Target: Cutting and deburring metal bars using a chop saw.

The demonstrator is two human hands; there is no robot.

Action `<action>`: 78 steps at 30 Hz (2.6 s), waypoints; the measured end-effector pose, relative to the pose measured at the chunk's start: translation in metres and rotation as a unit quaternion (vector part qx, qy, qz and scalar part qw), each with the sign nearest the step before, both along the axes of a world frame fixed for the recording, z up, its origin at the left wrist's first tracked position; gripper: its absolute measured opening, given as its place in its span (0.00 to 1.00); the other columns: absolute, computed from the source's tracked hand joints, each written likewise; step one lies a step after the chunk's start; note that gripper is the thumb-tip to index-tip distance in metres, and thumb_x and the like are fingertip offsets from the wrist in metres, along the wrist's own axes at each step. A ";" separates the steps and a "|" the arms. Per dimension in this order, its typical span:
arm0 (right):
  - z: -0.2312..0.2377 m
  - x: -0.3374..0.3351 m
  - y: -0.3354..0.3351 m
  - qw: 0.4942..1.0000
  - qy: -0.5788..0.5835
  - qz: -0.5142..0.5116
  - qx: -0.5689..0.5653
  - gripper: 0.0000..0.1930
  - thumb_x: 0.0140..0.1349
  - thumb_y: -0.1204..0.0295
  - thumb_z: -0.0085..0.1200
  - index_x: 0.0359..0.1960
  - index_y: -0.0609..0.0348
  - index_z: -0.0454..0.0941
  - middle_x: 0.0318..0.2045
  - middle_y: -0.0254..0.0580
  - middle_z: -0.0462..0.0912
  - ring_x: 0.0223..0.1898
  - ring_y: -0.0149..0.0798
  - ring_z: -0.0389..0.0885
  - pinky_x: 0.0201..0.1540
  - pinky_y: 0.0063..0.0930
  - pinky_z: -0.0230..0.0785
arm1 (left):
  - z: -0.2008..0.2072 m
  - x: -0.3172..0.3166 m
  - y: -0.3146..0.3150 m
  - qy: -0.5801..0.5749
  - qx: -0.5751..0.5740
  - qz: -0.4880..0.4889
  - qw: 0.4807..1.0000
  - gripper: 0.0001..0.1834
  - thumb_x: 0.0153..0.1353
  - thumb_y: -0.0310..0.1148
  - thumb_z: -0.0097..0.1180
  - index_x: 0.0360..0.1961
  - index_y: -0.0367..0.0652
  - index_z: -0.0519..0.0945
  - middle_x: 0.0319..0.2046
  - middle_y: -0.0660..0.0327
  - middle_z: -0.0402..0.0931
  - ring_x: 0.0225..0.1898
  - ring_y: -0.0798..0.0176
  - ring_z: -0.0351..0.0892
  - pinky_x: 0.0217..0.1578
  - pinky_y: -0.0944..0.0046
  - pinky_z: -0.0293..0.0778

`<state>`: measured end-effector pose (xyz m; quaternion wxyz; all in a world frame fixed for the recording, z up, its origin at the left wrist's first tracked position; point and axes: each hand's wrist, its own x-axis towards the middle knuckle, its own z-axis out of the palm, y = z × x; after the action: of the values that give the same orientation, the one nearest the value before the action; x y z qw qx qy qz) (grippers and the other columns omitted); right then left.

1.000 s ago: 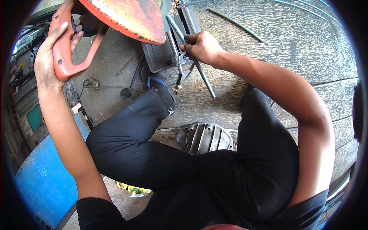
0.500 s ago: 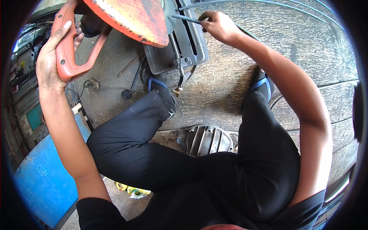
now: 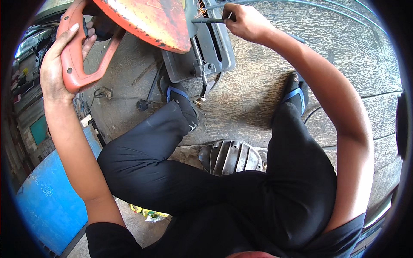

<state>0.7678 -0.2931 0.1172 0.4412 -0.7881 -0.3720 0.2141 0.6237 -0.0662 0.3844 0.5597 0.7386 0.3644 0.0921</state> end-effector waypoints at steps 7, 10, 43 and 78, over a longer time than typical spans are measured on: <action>0.012 -0.003 -0.005 0.993 -0.115 -0.006 -0.020 0.09 0.57 0.68 0.47 0.37 0.56 0.75 0.27 0.59 0.81 0.32 0.63 0.79 0.35 0.55 0.72 | 0.001 0.000 0.002 0.012 0.002 0.001 1.000 0.30 0.61 0.31 0.57 0.61 0.30 0.64 0.53 0.50 0.71 0.51 0.55 0.75 0.57 0.59 0.71; 0.012 -0.004 -0.008 0.989 -0.146 0.002 -0.018 0.09 0.58 0.67 0.47 0.37 0.55 0.74 0.26 0.58 0.81 0.30 0.62 0.80 0.32 0.54 0.72 | 0.000 0.001 0.002 0.000 -0.014 -0.005 1.000 0.30 0.61 0.30 0.56 0.62 0.30 0.63 0.55 0.50 0.70 0.53 0.55 0.73 0.60 0.57 0.69; 0.021 0.030 0.004 0.957 -0.270 0.108 0.000 0.07 0.50 0.72 0.49 0.27 0.56 0.81 0.26 0.52 0.82 0.29 0.56 0.81 0.31 0.45 0.74 | -0.001 -0.001 0.001 -0.016 -0.005 0.002 1.000 0.30 0.62 0.30 0.57 0.62 0.29 0.62 0.56 0.49 0.69 0.54 0.55 0.72 0.60 0.58 0.69; 0.021 0.007 0.002 0.913 -0.400 0.081 -0.009 0.09 0.52 0.71 0.50 0.31 0.51 0.83 0.33 0.40 0.84 0.41 0.44 0.81 0.40 0.36 0.74 | -0.001 0.001 -0.008 -0.016 0.010 0.023 1.000 0.29 0.62 0.31 0.56 0.61 0.28 0.63 0.56 0.48 0.69 0.54 0.53 0.72 0.60 0.58 0.68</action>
<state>0.7746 -0.2907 0.1385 0.2295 -0.7787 -0.5783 -0.0806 0.6245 -0.0739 0.3830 0.5556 0.7340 0.3714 0.1205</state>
